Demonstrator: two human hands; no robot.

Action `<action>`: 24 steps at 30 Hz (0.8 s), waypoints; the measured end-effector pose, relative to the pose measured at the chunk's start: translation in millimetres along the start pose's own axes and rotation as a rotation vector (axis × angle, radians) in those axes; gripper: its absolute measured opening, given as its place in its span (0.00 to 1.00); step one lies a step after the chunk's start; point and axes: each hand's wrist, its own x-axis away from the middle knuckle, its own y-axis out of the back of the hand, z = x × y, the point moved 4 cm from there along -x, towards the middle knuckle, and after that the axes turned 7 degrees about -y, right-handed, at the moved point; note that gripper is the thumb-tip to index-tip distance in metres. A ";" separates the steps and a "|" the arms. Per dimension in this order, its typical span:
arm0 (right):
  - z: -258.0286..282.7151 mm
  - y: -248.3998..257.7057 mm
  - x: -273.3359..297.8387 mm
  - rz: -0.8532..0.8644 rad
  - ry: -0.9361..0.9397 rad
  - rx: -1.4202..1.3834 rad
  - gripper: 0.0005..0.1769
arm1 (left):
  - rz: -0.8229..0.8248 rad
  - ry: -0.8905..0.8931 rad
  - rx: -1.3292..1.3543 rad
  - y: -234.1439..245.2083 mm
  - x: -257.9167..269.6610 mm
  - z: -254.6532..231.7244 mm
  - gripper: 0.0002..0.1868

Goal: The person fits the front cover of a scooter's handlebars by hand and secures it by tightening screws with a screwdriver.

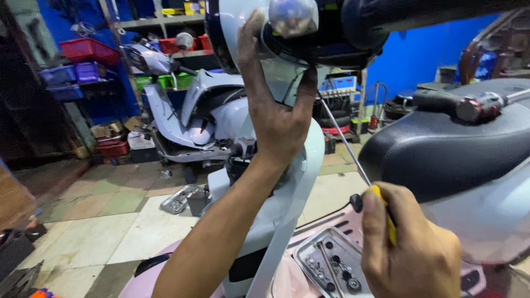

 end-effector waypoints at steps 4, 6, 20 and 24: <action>-3.4 -0.2 3.0 -0.052 -0.070 0.000 0.10 | -0.014 -0.001 0.041 -0.2 -0.8 1.1 0.42; -4.5 3.7 -1.3 -0.033 -0.067 0.009 0.10 | -0.027 0.005 0.049 -1.3 -1.1 0.1 0.41; 17.7 35.6 -35.1 0.063 0.103 0.260 0.13 | -0.041 0.027 0.000 -1.0 1.0 1.2 0.42; 13.8 22.6 -21.6 0.086 0.010 0.197 0.12 | -0.034 0.008 -0.038 1.8 0.5 -2.7 0.42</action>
